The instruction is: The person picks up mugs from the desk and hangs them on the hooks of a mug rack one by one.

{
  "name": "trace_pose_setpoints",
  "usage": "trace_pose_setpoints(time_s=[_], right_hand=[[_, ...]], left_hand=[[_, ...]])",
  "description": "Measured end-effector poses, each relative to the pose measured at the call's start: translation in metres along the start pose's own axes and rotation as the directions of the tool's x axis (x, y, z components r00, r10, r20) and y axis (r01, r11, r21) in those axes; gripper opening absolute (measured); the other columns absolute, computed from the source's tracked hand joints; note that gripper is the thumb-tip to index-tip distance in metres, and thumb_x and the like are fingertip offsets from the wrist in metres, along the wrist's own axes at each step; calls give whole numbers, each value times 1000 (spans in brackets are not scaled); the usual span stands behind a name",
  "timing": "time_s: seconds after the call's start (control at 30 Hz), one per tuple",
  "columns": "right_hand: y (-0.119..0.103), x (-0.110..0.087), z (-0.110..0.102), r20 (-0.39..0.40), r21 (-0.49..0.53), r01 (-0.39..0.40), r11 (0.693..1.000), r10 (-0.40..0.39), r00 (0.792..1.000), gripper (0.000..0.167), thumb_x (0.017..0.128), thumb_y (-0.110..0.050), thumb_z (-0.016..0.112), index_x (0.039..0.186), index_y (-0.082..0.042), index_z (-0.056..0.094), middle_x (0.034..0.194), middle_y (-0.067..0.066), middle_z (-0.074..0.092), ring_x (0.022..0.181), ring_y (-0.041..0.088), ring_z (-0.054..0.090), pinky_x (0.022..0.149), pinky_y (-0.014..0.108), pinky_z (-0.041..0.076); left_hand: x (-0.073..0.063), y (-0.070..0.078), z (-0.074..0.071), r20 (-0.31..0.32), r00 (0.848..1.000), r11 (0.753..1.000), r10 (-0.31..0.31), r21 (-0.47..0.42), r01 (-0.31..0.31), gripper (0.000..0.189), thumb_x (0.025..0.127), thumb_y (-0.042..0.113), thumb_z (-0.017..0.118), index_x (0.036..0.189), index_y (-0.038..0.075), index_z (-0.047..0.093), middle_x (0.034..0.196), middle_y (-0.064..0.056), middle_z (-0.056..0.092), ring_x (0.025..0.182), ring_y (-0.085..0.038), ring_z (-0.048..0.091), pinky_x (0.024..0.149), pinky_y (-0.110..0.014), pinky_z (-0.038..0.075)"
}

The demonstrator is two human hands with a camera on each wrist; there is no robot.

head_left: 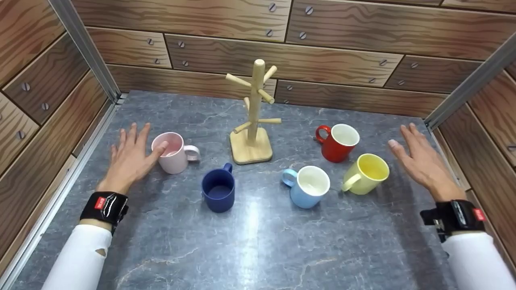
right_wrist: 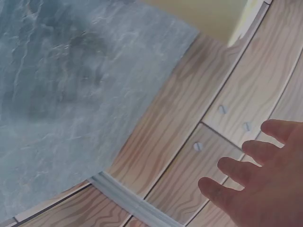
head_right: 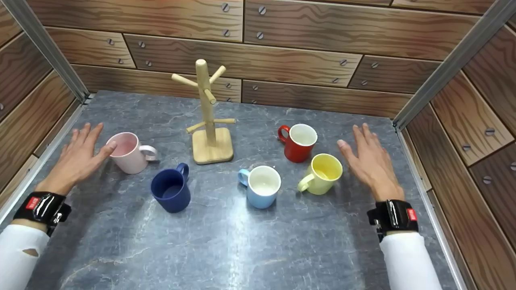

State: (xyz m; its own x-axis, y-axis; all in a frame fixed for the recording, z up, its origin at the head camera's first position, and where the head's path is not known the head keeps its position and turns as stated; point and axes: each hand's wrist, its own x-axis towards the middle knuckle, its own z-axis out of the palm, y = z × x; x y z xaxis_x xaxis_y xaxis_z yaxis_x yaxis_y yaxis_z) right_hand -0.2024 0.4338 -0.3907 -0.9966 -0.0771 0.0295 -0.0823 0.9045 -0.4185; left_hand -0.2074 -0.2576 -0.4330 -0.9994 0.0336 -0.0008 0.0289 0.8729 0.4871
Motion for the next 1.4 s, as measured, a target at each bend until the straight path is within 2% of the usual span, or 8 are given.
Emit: trace_pose_setpoints(time_s=[0.33, 0.47, 0.57, 0.77, 1.0, 1.17, 1.4], right_hand=[[-44, -9, 8, -4, -7, 103, 995, -103, 995, 73, 110, -51, 41, 168, -16, 14, 175, 6, -1, 157, 47, 2, 119, 76, 3], [-66, -12, 18, 15, -30, 142, 989, -142, 990, 74, 109, -52, 44, 168, -16, 17, 174, 5, 1, 157, 46, 5, 117, 78, 5], [-78, -14, 25, 15, -52, 182, 982, -181, 983, 74, 108, -51, 47, 167, -15, 21, 174, 10, 5, 157, 47, 9, 119, 76, 9], [-95, -19, 42, 8, -74, 284, 956, -285, 959, 73, 107, -47, 52, 164, -9, 27, 172, 18, 15, 154, 50, 16, 118, 75, 17], [-110, -21, 61, -4, -125, 381, 916, -385, 923, 69, 106, -41, 56, 160, -4, 36, 169, 21, 27, 152, 50, 25, 118, 70, 26], [-124, -18, 71, 15, -124, 420, 899, -421, 907, 69, 106, -43, 56, 161, -6, 36, 169, 16, 28, 152, 49, 26, 120, 65, 26], [-145, -5, 77, 42, -95, 470, 877, -468, 883, 71, 106, -46, 55, 163, -10, 33, 171, 12, 26, 156, 39, 23, 122, 62, 25]], left_hand=[[-5, 24, 4, -24, 998, 998, 50, -41, -51, 94, 102, 72, 37, 167, 7, 13, 170, -28, -6, 154, -53, -11, 116, -78, -6], [-9, 31, 7, -41, 997, 997, 68, -43, -69, 94, 102, 71, 39, 166, 7, 15, 170, -29, -5, 154, -53, -9, 116, -78, -4], [-12, 33, 9, -52, 996, 996, 76, -43, -78, 93, 102, 70, 40, 166, 7, 15, 170, -27, -4, 154, -52, -8, 116, -77, -4], [-21, 41, 15, -49, 995, 996, 83, -15, -84, 93, 101, 71, 41, 167, 10, 15, 170, -24, -7, 155, -50, -8, 118, -74, -7], [-29, 53, 22, -61, 991, 993, 119, 0, -119, 92, 101, 71, 43, 167, 12, 18, 172, -22, -4, 156, -47, -7, 119, -74, -3], [-34, 64, 29, -71, 986, 988, 151, -6, -152, 91, 101, 70, 45, 166, 12, 21, 172, -20, -2, 157, -47, -5, 121, -71, -3], [-40, 72, 42, -75, 977, 980, 198, 19, -197, 91, 100, 69, 48, 165, 11, 26, 173, -21, 4, 158, -44, -2, 122, -71, -1]])
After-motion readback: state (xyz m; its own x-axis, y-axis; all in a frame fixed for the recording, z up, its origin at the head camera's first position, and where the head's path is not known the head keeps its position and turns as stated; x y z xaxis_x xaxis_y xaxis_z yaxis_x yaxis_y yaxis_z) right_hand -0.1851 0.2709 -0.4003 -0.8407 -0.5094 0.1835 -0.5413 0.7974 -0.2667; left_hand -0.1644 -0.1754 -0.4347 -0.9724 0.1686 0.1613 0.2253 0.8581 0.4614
